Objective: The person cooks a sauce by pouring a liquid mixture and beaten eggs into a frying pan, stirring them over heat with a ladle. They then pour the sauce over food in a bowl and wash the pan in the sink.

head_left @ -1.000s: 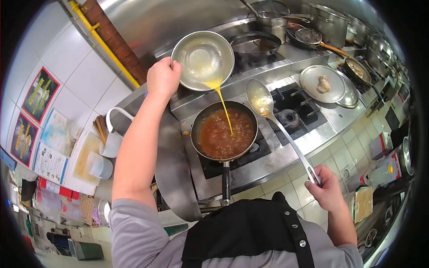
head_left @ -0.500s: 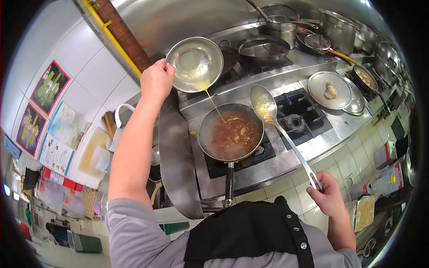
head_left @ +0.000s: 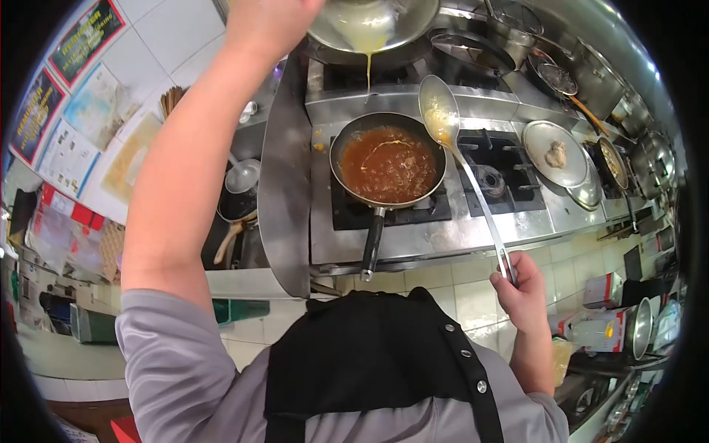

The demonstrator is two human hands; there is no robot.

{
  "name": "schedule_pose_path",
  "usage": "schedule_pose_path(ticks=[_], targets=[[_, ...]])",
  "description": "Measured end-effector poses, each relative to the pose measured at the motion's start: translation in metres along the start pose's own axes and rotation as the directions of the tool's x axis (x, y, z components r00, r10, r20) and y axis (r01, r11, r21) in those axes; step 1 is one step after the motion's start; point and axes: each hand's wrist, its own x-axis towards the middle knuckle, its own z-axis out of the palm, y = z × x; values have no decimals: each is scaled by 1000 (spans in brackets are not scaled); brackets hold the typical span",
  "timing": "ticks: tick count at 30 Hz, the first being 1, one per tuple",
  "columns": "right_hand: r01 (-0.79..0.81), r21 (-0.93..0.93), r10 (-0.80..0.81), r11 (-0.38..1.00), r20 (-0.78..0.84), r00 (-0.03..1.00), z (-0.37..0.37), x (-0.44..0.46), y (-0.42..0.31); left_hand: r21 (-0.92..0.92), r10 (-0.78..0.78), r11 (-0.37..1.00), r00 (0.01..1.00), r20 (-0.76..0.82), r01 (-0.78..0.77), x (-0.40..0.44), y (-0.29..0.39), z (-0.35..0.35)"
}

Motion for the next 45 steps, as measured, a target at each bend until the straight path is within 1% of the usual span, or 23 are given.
schedule_pose_path(ticks=[1, 4, 6, 8, 10, 12, 13, 15, 17, 18, 21, 26, 28, 30, 31, 34, 36, 37, 38, 39, 42, 43, 45], targets=[[15, -5, -15, 1000, 6, 1000, 1, 1, 4, -80, 15, 997, 999, -35, -18, -4, 5, -3], [-22, 16, 22, 1000, -3, 1000, 10, -2, 1, 79, -213, 976, 962, 170, 202, -44, -33, 38], [-36, 10, 36, 999, -9, 999, 13, -3, 3, -2, -393, 910, 862, 320, 415, -74, -62, 41], [-47, 13, 47, 999, -5, 999, 16, -2, 4, -34, -558, 757, 673, 485, 653, -100, -91, 23], [-58, 23, 58, 998, -6, 998, 19, -1, 5, -53, -655, 655, 601, 459, 754, -135, -150, 13], [-34, 53, 33, 998, 12, 999, 22, 4, 12, -253, -767, 425, 495, 408, 869, -163, -172, -23], [-31, 58, 30, 998, 16, 999, 25, 6, 15, -29, -775, 459, 416, 475, 888, -171, -193, -45], [-49, 58, 48, 997, 17, 999, 31, 9, 16, -100, -835, 355, 364, 413, 929, -209, -216, -70], [-79, 41, 81, 996, -25, 996, 39, 11, 7, 139, -883, 297, 216, 418, 945, -266, -274, -78], [-78, 25, 79, 997, -20, 997, 43, 13, 5, 118, -878, 305, 231, 419, 945, -305, -296, -73], [-34, -143, 25, 989, -66, 997, 55, 22, 9, 196, -870, 198, 80, 486, 961, -387, -321, -64], [104, -486, -214, 868, -177, 961, 83, 49, 43, 148, -877, -197, -242, 415, 969, -506, -348, -5], [142, -450, -259, 881, -210, 943, 90, 63, 68, 132, -852, -331, -356, 383, 934, -527, -346, 13], [170, -332, -265, 928, -266, 927, 98, 74, 90, -17, -825, -450, -409, 389, 893, -571, -359, 42], [143, -393, -256, 908, -252, 933, 101, 76, 92, -88, -810, -505, -437, 392, 858, -577, -360, 48], [129, -512, -282, 849, -233, 931, 106, 81, 100, -13, -693, -636, -563, 449, 772, -564, -347, 42], [113, -527, -267, 842, -227, 936, 104, 83, 112, 271, -837, -304, -392, 382, 913, -523, -339, 15], [118, -555, -281, 824, -219, 934, 103, 85, 117, 214, -954, -40, -101, 282, 976, -516, -347, 10], [123, -579, -295, 806, -212, 932, 100, 86, 121, -21, -948, -50, -40, 316, 999, -513, -352, -7], [52, -629, -198, 776, -165, 966, 96, 87, 119, -195, -905, -150, -55, 422, 969, -465, -320, -44], [170, -626, -296, 761, -102, 950, 80, 96, 149, -544, -776, -147, 245, 581, 826, -332, -198, -144], [78, -613, -193, 786, -124, 973, 82, 93, 132, -607, -725, -128, 344, 597, 784, -306, -154, -167], [116, -599, -193, 792, -66, 979, 69, 106, 132, -624, -181, -68, 605, 775, 779, -281, -38, -195]])
